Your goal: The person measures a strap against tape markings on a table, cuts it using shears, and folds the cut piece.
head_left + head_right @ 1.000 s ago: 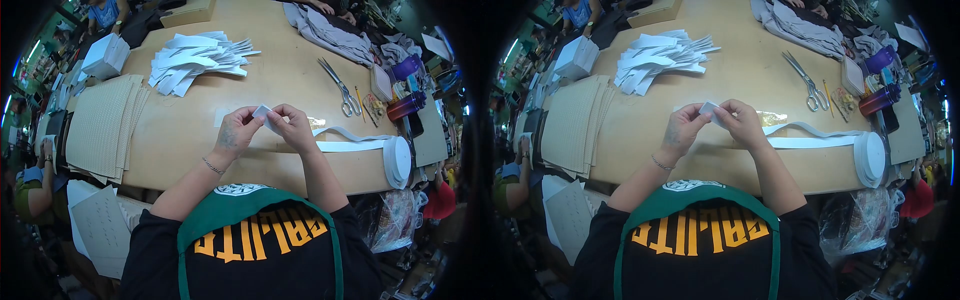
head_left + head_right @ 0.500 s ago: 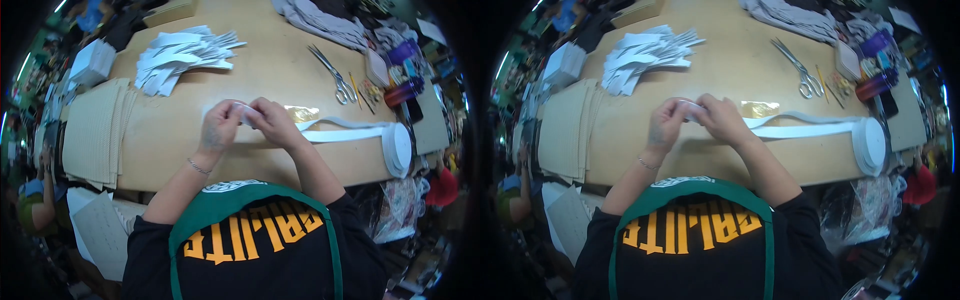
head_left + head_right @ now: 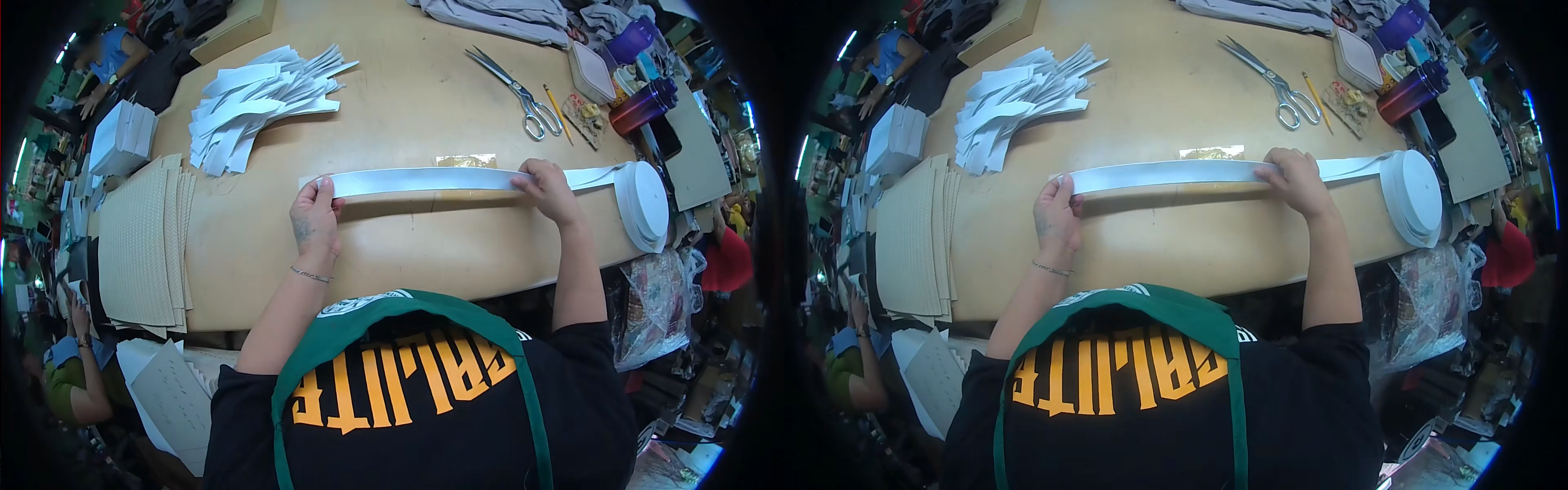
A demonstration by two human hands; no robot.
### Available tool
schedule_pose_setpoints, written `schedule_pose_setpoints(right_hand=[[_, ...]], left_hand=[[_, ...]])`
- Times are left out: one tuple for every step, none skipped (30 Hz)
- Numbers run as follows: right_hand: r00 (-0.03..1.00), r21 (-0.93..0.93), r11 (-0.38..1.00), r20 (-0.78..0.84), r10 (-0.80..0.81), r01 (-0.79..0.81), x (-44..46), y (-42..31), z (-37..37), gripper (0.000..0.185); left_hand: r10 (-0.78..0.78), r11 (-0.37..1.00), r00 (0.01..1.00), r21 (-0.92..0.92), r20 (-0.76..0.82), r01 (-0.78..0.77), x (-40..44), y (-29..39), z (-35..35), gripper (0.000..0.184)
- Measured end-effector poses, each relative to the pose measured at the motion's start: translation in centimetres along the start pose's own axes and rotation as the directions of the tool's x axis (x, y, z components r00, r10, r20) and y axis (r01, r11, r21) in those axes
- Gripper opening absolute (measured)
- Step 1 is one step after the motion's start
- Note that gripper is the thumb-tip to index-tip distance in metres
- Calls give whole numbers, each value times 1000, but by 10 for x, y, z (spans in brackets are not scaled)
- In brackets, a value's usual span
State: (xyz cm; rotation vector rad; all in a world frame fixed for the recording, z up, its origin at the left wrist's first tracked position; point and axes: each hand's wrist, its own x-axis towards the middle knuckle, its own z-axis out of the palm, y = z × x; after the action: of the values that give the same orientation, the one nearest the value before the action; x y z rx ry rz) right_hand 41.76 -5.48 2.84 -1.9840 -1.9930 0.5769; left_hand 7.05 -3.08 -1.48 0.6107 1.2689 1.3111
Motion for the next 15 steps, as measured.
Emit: schedule_pose_setpoints(right_hand=[[1000, -11, 1000, -12, -3, 3, 1, 2, 3, 21], [1000, -22, 1000, -23, -7, 6, 3, 4, 8, 21], [999, -32, 999, -33, -12, 11, 5, 4, 13, 21], [1000, -73, 997, 2, 21, -21, 7, 4, 17, 21], [998, -117, 992, 37, 52, -47, 11, 2, 19, 22], [994, -162, 984, 71, 81, -69, 14, -3, 21, 22], [996, -239, 968, 33, 83, -72, 15, -10, 22, 23], [997, -315, 946, -4, 79, -77, 16, -19, 24, 24], [997, -389, 917, -41, 72, -82, 18, -31, 27, 26], [990, -286, 955, -91, -104, 74, 22, -46, 34, 28], [950, -186, 953, -159, -268, 237, 28, -65, 43, 30], [889, -92, 913, -207, -409, 398, 36, -90, 62, 32], [803, -4, 835, -270, -531, 551, 45, -113, 80, 35], [859, 159, 848, -187, -477, 505, 51, -129, 91, 34], [897, 312, 843, -89, -433, 437, 57, -144, 100, 32]], left_hand=[[-2, 1000, 1000, -11, -8, 2, -1, 0, -1, 9], [-4, 1000, 1000, -22, -17, 4, -1, 0, -1, 9], [-21, 1000, 1000, -7, -20, 21, -2, -1, -2, 9], [-38, 999, 999, 9, -24, 38, -2, -1, -3, 9], [-52, 998, 998, 23, -31, 53, -2, -1, -4, 9], [-43, 999, 999, 33, -16, 44, -2, -2, -5, 10], [-33, 999, 999, 41, -4, 33, -2, -3, -5, 10], [-24, 999, 1000, 48, 6, 24, -2, -5, -5, 11], [-8, 999, 1000, 46, 7, 7, -2, -6, -5, 11], [8, 999, 1000, 45, 8, -9, -2, -7, -5, 12], [25, 999, 1000, 45, 8, -25, -1, -8, -5, 13], [46, 998, 999, 37, 23, -47, -1, -9, -5, 14], [68, 997, 997, 30, 36, -69, -1, -11, -4, 14], [92, 995, 995, 23, 49, -93, -2, -11, -4, 15], [86, 995, 995, 37, 57, -88, -3, -10, -3, 16]])
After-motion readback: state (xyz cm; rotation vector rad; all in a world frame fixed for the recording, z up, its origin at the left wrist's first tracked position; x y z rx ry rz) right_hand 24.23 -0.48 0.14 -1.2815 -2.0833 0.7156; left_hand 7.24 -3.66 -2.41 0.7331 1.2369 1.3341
